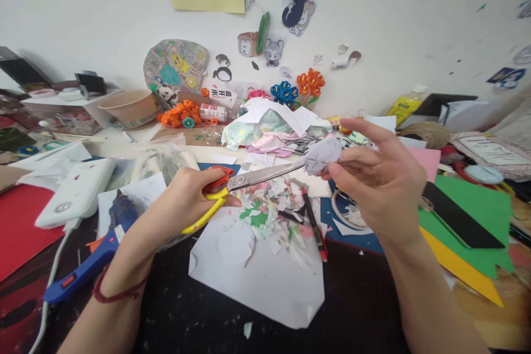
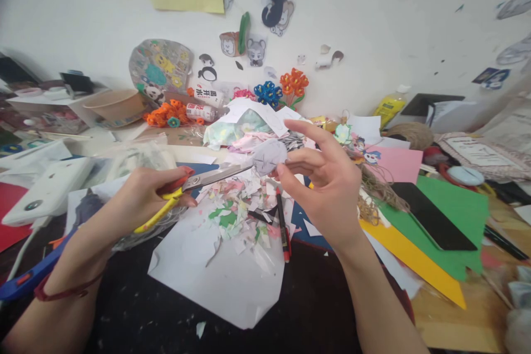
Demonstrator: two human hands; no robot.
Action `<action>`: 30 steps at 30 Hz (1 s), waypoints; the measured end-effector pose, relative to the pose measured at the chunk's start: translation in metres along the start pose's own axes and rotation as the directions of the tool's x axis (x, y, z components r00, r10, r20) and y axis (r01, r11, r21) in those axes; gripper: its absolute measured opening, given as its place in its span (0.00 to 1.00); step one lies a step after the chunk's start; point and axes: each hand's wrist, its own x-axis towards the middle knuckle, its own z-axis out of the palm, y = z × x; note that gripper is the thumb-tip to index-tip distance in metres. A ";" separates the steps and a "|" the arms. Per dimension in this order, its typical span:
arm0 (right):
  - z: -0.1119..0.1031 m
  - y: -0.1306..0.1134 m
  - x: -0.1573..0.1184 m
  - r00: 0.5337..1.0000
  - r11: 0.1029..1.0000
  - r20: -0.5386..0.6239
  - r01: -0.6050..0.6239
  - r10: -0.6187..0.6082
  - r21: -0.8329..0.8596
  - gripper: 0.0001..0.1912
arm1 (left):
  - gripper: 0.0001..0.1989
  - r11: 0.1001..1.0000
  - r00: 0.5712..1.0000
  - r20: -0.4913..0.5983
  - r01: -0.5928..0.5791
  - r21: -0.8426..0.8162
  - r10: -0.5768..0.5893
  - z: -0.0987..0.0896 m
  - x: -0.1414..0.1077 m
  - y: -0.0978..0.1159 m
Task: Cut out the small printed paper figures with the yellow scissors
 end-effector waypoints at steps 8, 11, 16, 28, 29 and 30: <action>0.000 0.000 0.000 0.999 0.999 -0.026 0.037 -0.036 0.032 0.27 | 0.14 0.984 0.972 -0.173 -0.144 0.105 0.161 0.001 0.000 0.002; 0.001 0.000 0.000 0.998 0.998 -0.038 0.054 -0.053 0.038 0.26 | 0.10 0.980 0.968 -0.191 -0.138 0.144 0.164 0.003 -0.001 0.001; 0.001 -0.001 -0.001 0.991 0.994 -0.076 0.113 -0.112 0.006 0.26 | 0.13 0.975 0.951 -0.230 -0.180 0.128 0.205 0.003 -0.002 -0.001; 0.002 0.000 -0.002 0.980 0.984 -0.092 0.177 -0.177 -0.007 0.24 | 0.12 0.958 0.929 -0.242 -0.256 0.127 0.280 0.002 -0.004 -0.002; 0.002 0.000 -0.003 0.979 0.983 -0.093 0.182 -0.181 -0.004 0.24 | 0.10 0.958 0.930 -0.238 -0.253 0.137 0.280 0.002 -0.004 -0.002; 0.002 0.000 -0.003 0.979 0.984 -0.097 0.181 -0.180 -0.004 0.24 | 0.09 0.959 0.936 -0.227 -0.242 0.145 0.270 0.002 -0.004 -0.002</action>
